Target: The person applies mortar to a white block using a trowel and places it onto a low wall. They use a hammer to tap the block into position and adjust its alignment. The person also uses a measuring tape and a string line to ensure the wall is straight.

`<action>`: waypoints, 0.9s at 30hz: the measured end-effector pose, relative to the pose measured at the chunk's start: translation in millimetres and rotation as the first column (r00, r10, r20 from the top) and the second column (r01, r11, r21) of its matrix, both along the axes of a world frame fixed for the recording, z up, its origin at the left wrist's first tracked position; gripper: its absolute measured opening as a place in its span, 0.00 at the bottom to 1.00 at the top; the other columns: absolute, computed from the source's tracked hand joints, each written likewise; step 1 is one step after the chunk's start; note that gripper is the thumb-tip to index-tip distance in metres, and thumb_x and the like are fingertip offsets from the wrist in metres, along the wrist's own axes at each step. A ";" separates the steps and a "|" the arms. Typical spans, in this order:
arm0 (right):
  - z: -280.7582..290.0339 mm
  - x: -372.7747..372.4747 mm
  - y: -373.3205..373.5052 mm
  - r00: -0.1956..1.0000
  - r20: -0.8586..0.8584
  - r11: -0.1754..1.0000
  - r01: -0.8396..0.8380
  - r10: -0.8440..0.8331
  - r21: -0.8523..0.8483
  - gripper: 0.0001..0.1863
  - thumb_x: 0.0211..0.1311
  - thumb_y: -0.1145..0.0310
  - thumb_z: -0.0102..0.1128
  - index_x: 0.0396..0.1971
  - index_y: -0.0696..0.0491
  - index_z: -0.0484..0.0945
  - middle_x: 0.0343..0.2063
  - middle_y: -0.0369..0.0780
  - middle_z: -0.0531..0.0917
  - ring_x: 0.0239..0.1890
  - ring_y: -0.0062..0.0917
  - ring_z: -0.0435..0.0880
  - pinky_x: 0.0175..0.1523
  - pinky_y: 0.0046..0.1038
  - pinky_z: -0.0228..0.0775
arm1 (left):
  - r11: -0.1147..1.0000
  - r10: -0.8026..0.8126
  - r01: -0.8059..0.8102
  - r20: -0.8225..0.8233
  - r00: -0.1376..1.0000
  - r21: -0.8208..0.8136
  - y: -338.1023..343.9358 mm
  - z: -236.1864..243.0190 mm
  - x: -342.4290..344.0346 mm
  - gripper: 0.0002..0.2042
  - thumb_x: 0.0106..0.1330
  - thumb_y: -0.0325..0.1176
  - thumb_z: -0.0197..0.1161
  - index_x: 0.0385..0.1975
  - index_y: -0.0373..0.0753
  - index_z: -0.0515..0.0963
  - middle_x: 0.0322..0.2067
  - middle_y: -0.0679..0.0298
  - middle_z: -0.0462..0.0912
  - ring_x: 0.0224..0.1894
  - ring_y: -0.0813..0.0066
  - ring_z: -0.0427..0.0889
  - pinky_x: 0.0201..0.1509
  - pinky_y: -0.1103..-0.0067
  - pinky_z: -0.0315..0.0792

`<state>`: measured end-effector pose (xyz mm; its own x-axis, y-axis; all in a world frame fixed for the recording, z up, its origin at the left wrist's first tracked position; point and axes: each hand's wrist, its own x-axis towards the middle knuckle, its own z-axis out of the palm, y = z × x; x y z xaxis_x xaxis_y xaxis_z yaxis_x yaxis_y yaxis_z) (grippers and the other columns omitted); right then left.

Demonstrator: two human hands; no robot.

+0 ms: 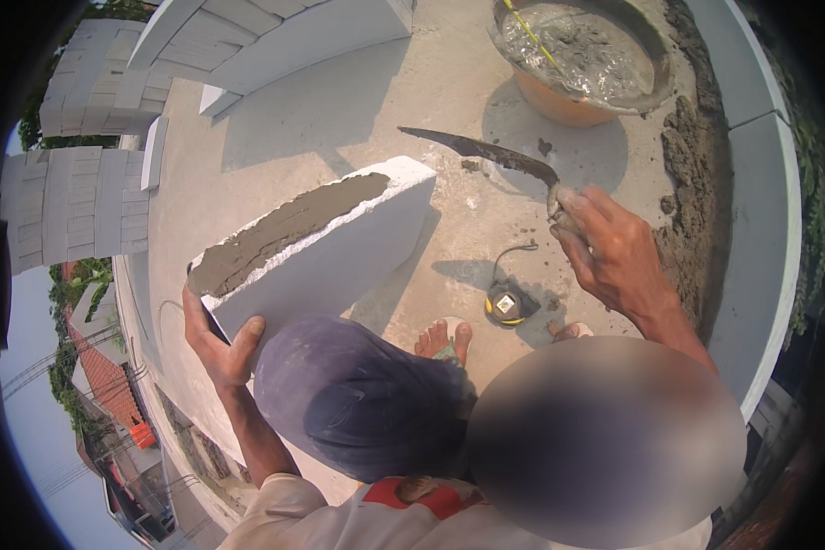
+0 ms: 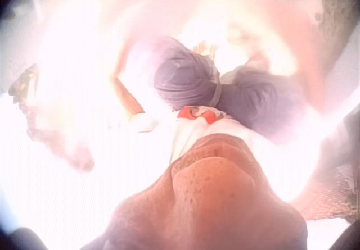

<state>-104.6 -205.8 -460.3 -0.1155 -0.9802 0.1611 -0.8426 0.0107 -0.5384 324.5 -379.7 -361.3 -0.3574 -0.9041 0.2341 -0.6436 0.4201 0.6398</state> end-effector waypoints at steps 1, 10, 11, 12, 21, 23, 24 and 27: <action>14.8 -16.6 -4.2 0.995 -0.081 0.996 0.059 -0.065 -0.069 0.16 0.66 0.67 0.69 0.49 0.59 0.83 0.44 0.47 0.85 0.42 0.42 0.87 0.42 0.41 0.83 | 1.000 0.007 -0.007 0.001 1.000 -0.005 0.0 0.9 4.1 0.50 0.45 0.55 0.78 0.66 0.29 0.70 0.54 0.49 0.79 0.57 0.56 0.80 0.62 0.64 0.72; 74.0 -169.7 -120.6 0.675 -0.666 0.832 0.535 -0.317 0.147 0.20 0.68 0.54 0.68 0.44 0.58 0.87 0.24 0.46 0.87 0.27 0.35 0.89 0.36 0.41 0.84 | 1.000 -0.022 0.022 0.013 1.000 -0.007 -0.8 6.3 -14.4 0.48 0.46 0.54 0.76 0.66 0.31 0.69 0.54 0.50 0.79 0.56 0.57 0.80 0.62 0.64 0.71; 64.9 -177.4 -133.4 0.626 -0.731 0.846 0.518 -0.273 0.128 0.18 0.67 0.56 0.69 0.41 0.58 0.87 0.24 0.46 0.87 0.27 0.34 0.89 0.35 0.40 0.84 | 1.000 -0.026 0.026 0.007 1.000 0.000 -0.8 7.5 -14.8 0.48 0.46 0.54 0.76 0.66 0.31 0.69 0.54 0.50 0.79 0.56 0.57 0.80 0.62 0.64 0.71; 60.7 -177.2 -146.2 0.608 -0.741 0.851 0.516 -0.285 0.096 0.16 0.65 0.59 0.69 0.38 0.58 0.87 0.25 0.47 0.87 0.27 0.35 0.89 0.35 0.40 0.85 | 1.000 -0.025 0.025 0.002 1.000 0.008 -0.1 8.5 -14.3 0.48 0.46 0.54 0.76 0.66 0.31 0.69 0.54 0.50 0.79 0.56 0.57 0.80 0.62 0.65 0.72; 30.3 -205.1 -170.2 0.931 -0.301 0.872 0.314 -0.205 0.376 0.18 0.61 0.57 0.71 0.28 0.59 0.85 0.16 0.40 0.80 0.16 0.26 0.81 0.21 0.33 0.73 | 1.000 -0.013 0.013 -0.035 0.999 0.013 1.7 1.9 -10.3 0.48 0.46 0.52 0.75 0.67 0.30 0.68 0.54 0.51 0.79 0.56 0.58 0.79 0.62 0.65 0.71; 10.5 -218.2 -155.3 0.961 0.062 0.884 0.223 -0.271 0.411 0.20 0.64 0.51 0.70 0.26 0.55 0.85 0.11 0.34 0.74 0.11 0.17 0.71 0.15 0.27 0.59 | 1.000 0.004 -0.004 -0.004 1.000 0.012 4.8 8.4 -6.5 0.48 0.46 0.52 0.75 0.67 0.30 0.68 0.54 0.51 0.79 0.56 0.58 0.79 0.63 0.65 0.71; -6.3 -215.8 -154.0 0.947 0.148 0.899 0.210 -0.284 0.386 0.20 0.65 0.51 0.70 0.27 0.54 0.85 0.11 0.33 0.74 0.11 0.16 0.70 0.15 0.26 0.59 | 1.000 0.019 -0.020 0.025 1.000 0.004 7.9 13.8 -3.8 0.48 0.46 0.52 0.75 0.67 0.30 0.68 0.54 0.51 0.79 0.56 0.58 0.79 0.63 0.65 0.71; -4.0 -213.8 -113.0 0.900 0.273 0.919 0.254 -0.339 0.302 0.20 0.66 0.50 0.69 0.28 0.53 0.85 0.12 0.31 0.74 0.12 0.14 0.69 0.16 0.24 0.58 | 1.000 0.010 -0.010 0.025 1.000 -0.013 6.1 8.3 1.1 0.49 0.46 0.53 0.75 0.67 0.30 0.68 0.55 0.51 0.79 0.57 0.57 0.79 0.63 0.65 0.71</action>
